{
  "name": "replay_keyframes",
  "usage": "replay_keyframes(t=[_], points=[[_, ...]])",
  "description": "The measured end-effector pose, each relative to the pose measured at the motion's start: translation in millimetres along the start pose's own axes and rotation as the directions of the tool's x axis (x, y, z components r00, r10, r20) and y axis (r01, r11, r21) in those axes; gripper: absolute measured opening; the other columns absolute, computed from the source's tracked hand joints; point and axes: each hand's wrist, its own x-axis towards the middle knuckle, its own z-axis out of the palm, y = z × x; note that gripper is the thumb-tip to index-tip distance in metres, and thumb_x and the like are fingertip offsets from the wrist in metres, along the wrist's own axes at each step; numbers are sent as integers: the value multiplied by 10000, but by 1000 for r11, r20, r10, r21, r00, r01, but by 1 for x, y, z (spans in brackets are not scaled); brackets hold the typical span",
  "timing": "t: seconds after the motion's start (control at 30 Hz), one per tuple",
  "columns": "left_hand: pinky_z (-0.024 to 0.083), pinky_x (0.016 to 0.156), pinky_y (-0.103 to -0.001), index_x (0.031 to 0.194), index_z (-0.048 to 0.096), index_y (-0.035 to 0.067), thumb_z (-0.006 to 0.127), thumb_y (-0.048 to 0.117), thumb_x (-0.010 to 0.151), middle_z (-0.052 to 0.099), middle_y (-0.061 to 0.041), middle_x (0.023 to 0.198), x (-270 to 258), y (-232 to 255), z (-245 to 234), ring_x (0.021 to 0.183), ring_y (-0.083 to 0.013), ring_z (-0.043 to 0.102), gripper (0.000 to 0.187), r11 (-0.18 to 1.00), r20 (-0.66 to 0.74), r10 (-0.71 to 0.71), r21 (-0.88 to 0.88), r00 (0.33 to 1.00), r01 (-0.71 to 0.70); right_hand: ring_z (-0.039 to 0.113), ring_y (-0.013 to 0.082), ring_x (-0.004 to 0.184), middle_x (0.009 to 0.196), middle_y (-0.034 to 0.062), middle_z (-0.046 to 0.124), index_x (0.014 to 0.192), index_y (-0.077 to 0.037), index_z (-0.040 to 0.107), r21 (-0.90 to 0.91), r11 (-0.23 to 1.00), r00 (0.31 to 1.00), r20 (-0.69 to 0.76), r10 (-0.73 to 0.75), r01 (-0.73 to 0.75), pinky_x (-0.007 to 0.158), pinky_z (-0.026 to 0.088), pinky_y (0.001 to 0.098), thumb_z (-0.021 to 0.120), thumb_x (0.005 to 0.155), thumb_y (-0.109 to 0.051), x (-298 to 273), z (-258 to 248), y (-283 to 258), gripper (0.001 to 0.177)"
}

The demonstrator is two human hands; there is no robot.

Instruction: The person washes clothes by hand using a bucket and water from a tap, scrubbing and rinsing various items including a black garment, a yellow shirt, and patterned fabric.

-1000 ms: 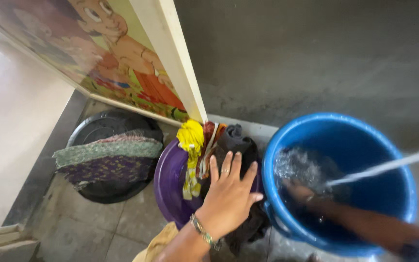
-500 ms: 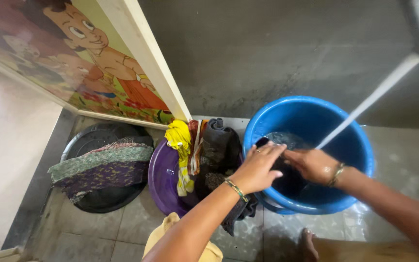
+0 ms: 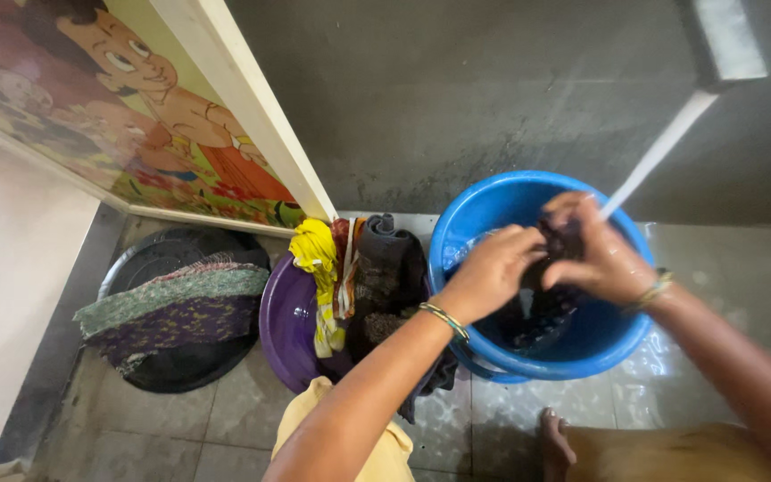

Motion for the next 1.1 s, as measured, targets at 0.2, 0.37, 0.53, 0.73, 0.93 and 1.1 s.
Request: replay_keyframes(t=[0.2, 0.37, 0.53, 0.73, 0.93, 1.1], points=[[503, 983, -399, 1300, 399, 26, 673, 41, 1000, 510, -176, 1125, -1, -11, 13, 1031, -346, 563, 407, 997, 11, 34, -72, 999, -33, 769, 214, 835, 953, 111, 784, 1099, -69, 716, -199, 893, 865, 232, 444, -405, 739, 581, 344, 742, 835, -114, 4, -1, -12, 269], [455, 1084, -471, 1362, 390, 43, 590, -125, 751, 529, -204, 1177, -8, -3, 2, 1147, -399, 556, 664, 972, -113, 154, 194, 982, -130, 755, 174, 769, 935, 86, 772, 1029, -83, 764, -202, 940, 962, -44, 270, -274, 694, 590, 310, 745, 829, -40, 12, -24, -63, 206], [419, 918, -527, 1305, 383, -10, 717, -88, 677, 519, -313, 1147, -18, -22, 6, 1062, -497, 514, 715, 887, -366, -250, 285, 896, 364, 720, 173, 788, 949, 116, 747, 1067, -63, 732, -282, 910, 939, -250, 238, -305, 671, 577, 293, 741, 939, -25, 10, -54, -88, 133], [578, 708, -383, 1144, 554, 132, 696, -24, 909, 721, -176, 845, 1, -48, 1, 763, -330, 756, 316, 969, -317, -215, 47, 924, 242, 728, 274, 982, 1068, 179, 722, 1546, -72, 442, -182, 868, 887, -77, 456, -462, 805, 597, 393, 847, 725, -218, 10, -56, -50, 927], [563, 782, -415, 1354, 303, 30, 666, 59, 850, 692, -194, 879, 7, -35, 26, 831, -350, 738, 621, 846, -212, -531, -183, 820, 501, 679, 401, 1055, 1173, 168, 656, 1315, -149, 571, -347, 899, 949, 67, 308, -268, 891, 564, 465, 851, 695, -200, -22, 68, 51, 681], [487, 961, -520, 1363, 387, -13, 762, 191, 849, 525, -325, 1242, 1, -25, -24, 1132, -477, 571, 668, 866, -151, -424, 221, 893, 449, 702, 387, 958, 1330, 190, 529, 1358, -198, 553, -447, 826, 786, 346, 513, -342, 877, 572, 481, 729, 778, -253, -63, 153, 164, 609]])
